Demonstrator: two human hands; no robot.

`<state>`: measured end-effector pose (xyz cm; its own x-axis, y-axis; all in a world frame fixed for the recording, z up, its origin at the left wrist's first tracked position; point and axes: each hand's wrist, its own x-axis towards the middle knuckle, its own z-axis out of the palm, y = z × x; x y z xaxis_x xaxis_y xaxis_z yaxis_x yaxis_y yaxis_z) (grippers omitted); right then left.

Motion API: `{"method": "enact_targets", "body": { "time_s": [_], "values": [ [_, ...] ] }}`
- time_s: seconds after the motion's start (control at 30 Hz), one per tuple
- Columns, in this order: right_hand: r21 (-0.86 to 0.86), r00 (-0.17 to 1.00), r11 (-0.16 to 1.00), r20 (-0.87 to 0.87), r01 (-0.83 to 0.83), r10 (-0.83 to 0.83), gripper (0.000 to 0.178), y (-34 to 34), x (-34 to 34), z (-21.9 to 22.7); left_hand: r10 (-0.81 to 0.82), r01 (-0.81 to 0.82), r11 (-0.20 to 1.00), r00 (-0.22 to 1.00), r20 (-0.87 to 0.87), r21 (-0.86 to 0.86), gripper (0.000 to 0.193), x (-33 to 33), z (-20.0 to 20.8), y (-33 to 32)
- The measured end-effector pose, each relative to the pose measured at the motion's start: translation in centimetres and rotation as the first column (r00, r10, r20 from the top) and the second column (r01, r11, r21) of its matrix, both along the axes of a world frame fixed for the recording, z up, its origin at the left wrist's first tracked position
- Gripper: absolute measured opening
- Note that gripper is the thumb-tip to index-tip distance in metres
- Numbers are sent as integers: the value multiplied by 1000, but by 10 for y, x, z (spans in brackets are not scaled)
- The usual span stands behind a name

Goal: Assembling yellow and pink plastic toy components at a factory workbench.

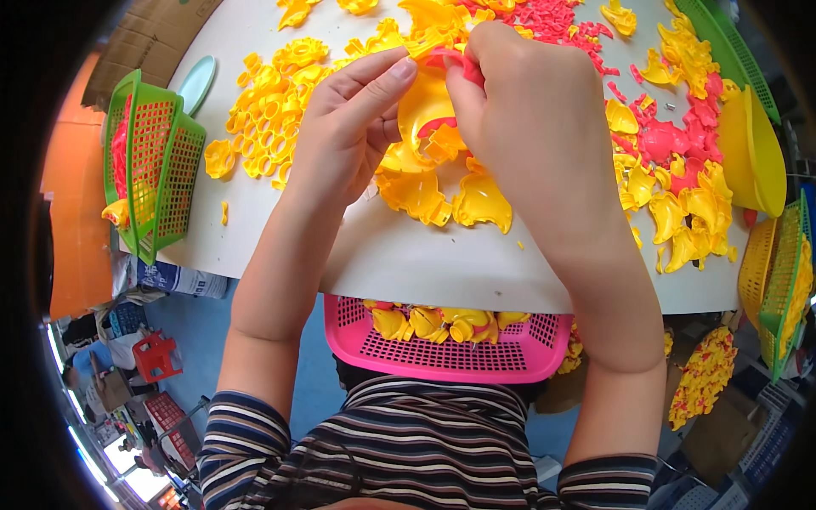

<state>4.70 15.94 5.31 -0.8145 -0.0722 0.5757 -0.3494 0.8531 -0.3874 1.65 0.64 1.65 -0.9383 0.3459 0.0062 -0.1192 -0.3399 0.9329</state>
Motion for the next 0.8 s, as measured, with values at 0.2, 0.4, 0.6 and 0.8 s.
{"method": "enact_targets", "body": {
  "time_s": [0.2,0.4,0.6,0.8],
  "values": [
    [-99,990,993,121,-59,70,18,7,-1,4,-100,90,990,991,90,109,45,1,7,-5],
    [-70,997,997,77,-8,13,17,0,-1,1,-147,129,978,984,100,162,46,-5,3,-7],
    [-291,982,957,174,-14,67,16,1,-2,3,-123,93,980,978,166,177,43,-1,7,-7],
    [-44,995,998,95,35,-31,16,-7,-1,1,-87,67,987,987,138,145,41,-3,1,-2]
  ]
}}
